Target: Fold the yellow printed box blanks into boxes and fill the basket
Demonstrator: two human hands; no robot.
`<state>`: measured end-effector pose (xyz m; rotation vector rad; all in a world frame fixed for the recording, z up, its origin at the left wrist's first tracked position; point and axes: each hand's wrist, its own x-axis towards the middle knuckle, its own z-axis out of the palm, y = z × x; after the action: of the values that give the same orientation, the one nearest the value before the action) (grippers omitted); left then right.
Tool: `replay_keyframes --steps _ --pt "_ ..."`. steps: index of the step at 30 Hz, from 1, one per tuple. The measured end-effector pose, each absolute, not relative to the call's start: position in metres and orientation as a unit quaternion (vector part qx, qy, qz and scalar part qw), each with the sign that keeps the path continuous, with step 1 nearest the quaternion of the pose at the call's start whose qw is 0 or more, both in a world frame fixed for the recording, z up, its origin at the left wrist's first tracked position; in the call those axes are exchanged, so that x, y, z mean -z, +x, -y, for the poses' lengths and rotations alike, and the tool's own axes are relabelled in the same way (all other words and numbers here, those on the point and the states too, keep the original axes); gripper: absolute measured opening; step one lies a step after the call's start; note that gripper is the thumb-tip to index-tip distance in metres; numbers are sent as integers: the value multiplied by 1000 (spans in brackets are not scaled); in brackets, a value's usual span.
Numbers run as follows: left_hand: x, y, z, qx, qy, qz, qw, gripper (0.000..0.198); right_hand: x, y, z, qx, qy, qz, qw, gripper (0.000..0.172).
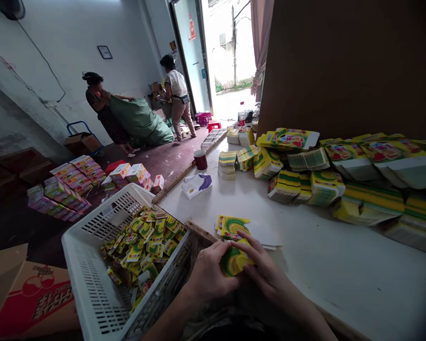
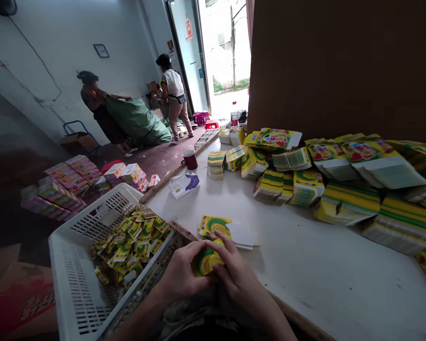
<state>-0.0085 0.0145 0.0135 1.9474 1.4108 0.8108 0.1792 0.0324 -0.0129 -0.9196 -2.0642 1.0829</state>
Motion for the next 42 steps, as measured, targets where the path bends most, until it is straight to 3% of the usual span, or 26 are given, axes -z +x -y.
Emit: replay_keyframes --steps 3,6,9,11,13,17,19,22,30,37,42 --pt "-11 -6 -12 -309 726 -540 293 49 15 172 -31 -401 -368 766 343 39" --pt "-10 -9 -12 -346 700 -539 316 51 17 167 -30 -384 -378 743 397 49" --pt "-13 -24 -18 -551 548 -516 360 43 19 172 -36 -380 -411 705 436 56" --pt "-16 -37 -26 -736 359 -463 340 43 21 179 -45 -349 -448 698 437 44" --pt "-18 -48 -34 -822 196 -417 335 52 24 186 -55 -285 -487 708 425 33" --pt "-11 -46 -41 -753 78 -462 463 40 32 188 -71 -174 -545 749 333 38" --pt "-6 -37 -40 -713 110 -472 507 32 37 185 -75 -162 -550 773 270 36" --pt "-1 -27 -36 -684 190 -456 538 38 42 182 -78 -169 -543 792 224 27" --pt "3 -22 -31 -631 241 -469 570 38 47 173 -76 -152 -553 782 243 44" --pt "5 -17 -30 -605 260 -478 581 38 30 167 -75 -172 -553 788 210 40" --pt "6 -17 -27 -554 307 -492 597 31 34 167 -75 -218 -556 743 301 30"
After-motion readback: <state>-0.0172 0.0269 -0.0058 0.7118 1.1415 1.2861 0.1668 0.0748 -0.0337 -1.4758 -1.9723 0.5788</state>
